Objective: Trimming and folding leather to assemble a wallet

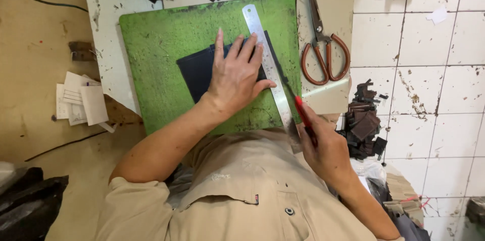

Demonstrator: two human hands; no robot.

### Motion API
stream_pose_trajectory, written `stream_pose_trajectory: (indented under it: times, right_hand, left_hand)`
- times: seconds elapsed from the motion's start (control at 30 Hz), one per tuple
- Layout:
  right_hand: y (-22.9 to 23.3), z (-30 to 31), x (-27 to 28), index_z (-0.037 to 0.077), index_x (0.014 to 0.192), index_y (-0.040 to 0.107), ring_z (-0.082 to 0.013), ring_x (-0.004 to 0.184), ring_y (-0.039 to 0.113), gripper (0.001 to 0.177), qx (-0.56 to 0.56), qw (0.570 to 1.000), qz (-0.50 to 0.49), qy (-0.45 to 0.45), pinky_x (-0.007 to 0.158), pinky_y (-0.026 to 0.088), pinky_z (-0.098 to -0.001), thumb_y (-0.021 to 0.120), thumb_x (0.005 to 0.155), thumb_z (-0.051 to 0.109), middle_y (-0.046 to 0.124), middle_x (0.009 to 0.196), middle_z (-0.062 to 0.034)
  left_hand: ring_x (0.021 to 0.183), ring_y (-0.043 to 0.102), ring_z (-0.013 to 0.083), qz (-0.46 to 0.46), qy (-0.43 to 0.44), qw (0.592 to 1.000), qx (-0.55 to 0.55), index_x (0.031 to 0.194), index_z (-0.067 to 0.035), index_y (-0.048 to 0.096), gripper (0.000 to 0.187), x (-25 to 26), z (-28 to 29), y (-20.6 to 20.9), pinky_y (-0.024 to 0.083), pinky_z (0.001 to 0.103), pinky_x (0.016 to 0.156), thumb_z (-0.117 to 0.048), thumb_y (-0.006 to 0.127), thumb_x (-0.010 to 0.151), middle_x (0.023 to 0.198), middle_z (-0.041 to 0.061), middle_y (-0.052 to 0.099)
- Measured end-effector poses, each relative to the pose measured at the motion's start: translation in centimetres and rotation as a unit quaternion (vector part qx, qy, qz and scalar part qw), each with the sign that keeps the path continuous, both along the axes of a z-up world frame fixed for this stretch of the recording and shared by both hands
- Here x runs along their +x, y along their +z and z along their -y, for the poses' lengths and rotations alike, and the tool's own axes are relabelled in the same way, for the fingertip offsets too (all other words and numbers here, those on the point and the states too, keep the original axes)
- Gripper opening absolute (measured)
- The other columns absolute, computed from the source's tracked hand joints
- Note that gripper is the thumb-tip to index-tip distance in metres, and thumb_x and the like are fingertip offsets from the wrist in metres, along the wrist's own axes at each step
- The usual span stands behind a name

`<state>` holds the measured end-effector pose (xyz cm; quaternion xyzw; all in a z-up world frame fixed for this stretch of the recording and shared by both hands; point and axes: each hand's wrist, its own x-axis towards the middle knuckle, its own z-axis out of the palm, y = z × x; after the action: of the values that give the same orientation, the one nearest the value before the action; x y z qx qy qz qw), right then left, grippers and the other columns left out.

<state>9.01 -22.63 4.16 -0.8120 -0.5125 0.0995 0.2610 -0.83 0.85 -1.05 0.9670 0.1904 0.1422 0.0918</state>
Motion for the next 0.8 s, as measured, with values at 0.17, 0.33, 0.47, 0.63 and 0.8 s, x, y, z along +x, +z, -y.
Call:
stream_pose_trajectory:
  times: [0.17, 0.33, 0.47, 0.63, 0.8]
  right_hand:
    - [-5.2, 0.3, -1.6, 0.005, 0.144, 0.057, -0.0314, 0.083, 0.071, 0.074, 0.116, 0.993, 0.022, -0.027, 0.069, 0.059, -0.0405, 0.087, 0.078, 0.023, 0.072, 0.106, -0.0141]
    - [-9.2, 1.9, -0.2, -0.005, 0.141, 0.054, -0.0365, 0.088, 0.071, 0.078, 0.186, 0.982, 0.033, -0.023, 0.075, 0.059, -0.0419, 0.090, 0.074, 0.014, 0.069, 0.111, -0.0199]
    - [-6.1, -0.8, 0.4, 0.000, 0.142, 0.054, -0.0376, 0.089, 0.071, 0.072, 0.193, 0.980, 0.054, -0.013, 0.072, 0.057, -0.0439, 0.087, 0.080, 0.013, 0.067, 0.108, -0.0184]
    - [-5.5, -4.0, -0.8, -0.004, 0.140, 0.054, -0.0414, 0.097, 0.070, 0.066, 0.225, 0.972, 0.035, 0.058, 0.082, 0.056, -0.0436, 0.083, 0.083, 0.008, 0.067, 0.116, -0.0218]
    - [-5.9, -6.2, -1.0, -0.001, 0.137, 0.062, -0.0343, 0.080, 0.064, 0.056, 0.180, 0.973, 0.125, 0.073, 0.078, 0.053, -0.0428, 0.079, 0.091, 0.025, 0.062, 0.092, -0.0152]
  left_hand:
    - [0.108, 0.057, 0.0400, -0.008, 0.055, 0.998, -0.026, 0.135, 0.002, 0.057, 0.116, -1.3, -1.6, -1.3, 0.038, 0.066, 0.104, -0.070, 0.091, 0.051, 0.115, 0.017, 0.055]
    - [0.105, 0.050, 0.0406, -0.051, 0.078, 0.991, -0.099, 0.122, -0.002, 0.057, 0.109, -2.2, -4.0, -2.0, 0.045, 0.058, 0.088, -0.065, 0.096, 0.041, 0.104, 0.010, 0.046]
    - [0.091, 0.063, 0.0431, 0.040, 0.037, 0.962, -0.266, 0.102, -0.008, 0.064, 0.029, -5.0, -4.8, 2.1, 0.049, 0.054, 0.082, -0.030, 0.078, 0.088, 0.089, 0.014, 0.058]
    - [0.082, 0.074, 0.0295, 0.122, 0.062, 0.924, -0.358, 0.098, -0.018, 0.069, 0.004, -9.0, -5.4, 5.9, 0.055, 0.042, 0.076, -0.021, 0.066, 0.097, 0.080, 0.006, 0.074]
    - [0.086, 0.074, 0.0349, 0.113, 0.059, 0.940, -0.317, 0.100, -0.016, 0.071, 0.008, -11.9, -5.9, 10.2, 0.056, 0.046, 0.076, -0.020, 0.064, 0.099, 0.084, 0.011, 0.075]
